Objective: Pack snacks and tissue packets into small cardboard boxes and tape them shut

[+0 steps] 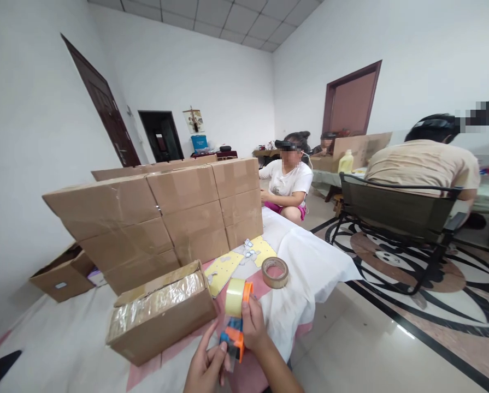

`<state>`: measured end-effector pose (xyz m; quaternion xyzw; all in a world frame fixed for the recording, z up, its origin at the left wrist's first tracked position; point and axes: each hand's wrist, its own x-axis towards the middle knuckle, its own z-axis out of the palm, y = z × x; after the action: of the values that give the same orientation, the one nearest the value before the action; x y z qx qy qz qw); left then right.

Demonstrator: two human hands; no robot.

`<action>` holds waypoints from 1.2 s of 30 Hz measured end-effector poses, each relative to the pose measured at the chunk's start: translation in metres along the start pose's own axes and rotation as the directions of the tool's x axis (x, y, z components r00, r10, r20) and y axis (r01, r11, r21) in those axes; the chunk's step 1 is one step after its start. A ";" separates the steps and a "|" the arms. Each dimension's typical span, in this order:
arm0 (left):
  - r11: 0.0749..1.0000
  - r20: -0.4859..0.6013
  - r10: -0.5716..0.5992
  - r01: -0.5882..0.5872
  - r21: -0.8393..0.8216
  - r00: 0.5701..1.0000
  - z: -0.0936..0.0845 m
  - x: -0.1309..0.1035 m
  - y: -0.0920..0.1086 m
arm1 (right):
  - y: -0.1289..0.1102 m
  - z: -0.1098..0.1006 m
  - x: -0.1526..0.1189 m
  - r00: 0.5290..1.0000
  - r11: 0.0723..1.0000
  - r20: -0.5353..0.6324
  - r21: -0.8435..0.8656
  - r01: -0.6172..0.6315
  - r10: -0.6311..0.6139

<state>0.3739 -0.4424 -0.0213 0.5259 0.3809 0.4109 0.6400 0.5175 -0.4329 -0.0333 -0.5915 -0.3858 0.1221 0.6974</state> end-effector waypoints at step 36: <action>0.995 -0.055 0.054 -0.048 0.090 0.997 -0.022 -0.024 0.001 | -0.027 0.022 0.001 0.935 0.927 -0.097 0.198 -0.318 0.342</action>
<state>0.3442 -0.4566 -0.0226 0.5515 0.4034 0.4246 0.5940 0.4955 -0.4233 -0.0082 -0.5895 -0.2218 0.2333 0.7409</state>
